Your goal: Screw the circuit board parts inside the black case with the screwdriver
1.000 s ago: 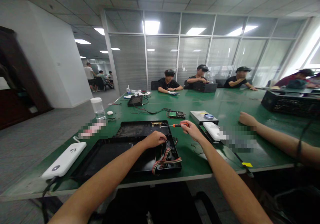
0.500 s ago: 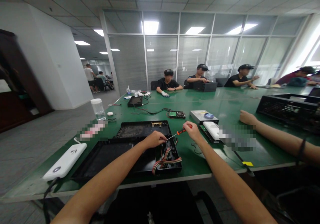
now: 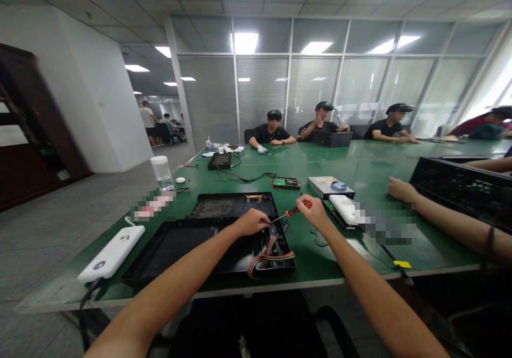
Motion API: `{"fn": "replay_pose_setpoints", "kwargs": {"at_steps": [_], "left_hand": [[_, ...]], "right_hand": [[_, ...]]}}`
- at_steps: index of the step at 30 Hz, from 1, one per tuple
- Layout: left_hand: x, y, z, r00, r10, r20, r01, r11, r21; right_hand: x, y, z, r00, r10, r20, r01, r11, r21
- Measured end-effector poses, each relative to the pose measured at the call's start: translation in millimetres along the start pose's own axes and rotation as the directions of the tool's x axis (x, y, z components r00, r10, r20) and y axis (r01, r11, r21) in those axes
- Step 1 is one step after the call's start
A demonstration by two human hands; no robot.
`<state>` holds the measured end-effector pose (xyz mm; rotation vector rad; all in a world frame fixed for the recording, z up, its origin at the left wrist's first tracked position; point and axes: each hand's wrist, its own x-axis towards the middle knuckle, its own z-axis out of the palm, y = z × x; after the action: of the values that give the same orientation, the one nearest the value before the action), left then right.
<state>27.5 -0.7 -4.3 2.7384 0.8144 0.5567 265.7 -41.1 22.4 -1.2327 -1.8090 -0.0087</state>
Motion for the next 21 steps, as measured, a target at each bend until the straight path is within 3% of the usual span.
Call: {"fn": "replay_pose_setpoints", "kwargs": {"at_steps": [3, 7, 11, 13, 14, 18, 21], "left_hand": [[-0.6, -1.5, 2.8, 1.0, -0.024, -0.014, 0.023, 1.0, -0.018], [-1.6, 1.7, 2.1, 0.999, -0.036, -0.019, 0.035, 0.999, -0.027], [-2.3, 7.6, -1.8, 0.999, -0.044, -0.006, 0.044, 0.999, -0.02], [-2.6, 9.4, -3.0, 0.999, -0.054, 0.006, 0.054, 0.998, -0.018], [-2.7, 9.8, -3.1, 0.998, -0.059, 0.006, 0.059, 0.998, -0.013], [-2.9, 9.3, -1.9, 0.998, -0.057, -0.012, 0.057, 0.998, 0.018], [-3.0, 8.5, -1.3, 0.999, -0.044, -0.016, 0.044, 0.999, 0.018]], "right_hand": [[9.3, -33.5, -13.7, 0.969, -0.148, 0.199, 0.196, 0.949, -0.249], [29.0, -94.0, -25.6, 0.911, -0.08, 0.405, 0.304, 0.792, -0.529], [44.3, -134.5, -24.5, 0.819, -0.055, 0.572, 0.409, 0.755, -0.513], [50.3, -142.1, -20.3, 0.78, -0.046, 0.624, 0.434, 0.759, -0.485], [53.3, -143.6, -18.1, 0.783, -0.02, 0.622, 0.421, 0.753, -0.505], [64.0, -142.0, -13.4, 0.843, 0.111, 0.526, 0.304, 0.708, -0.637], [68.9, -138.6, -16.0, 0.797, 0.103, 0.595, 0.323, 0.76, -0.564]]}}
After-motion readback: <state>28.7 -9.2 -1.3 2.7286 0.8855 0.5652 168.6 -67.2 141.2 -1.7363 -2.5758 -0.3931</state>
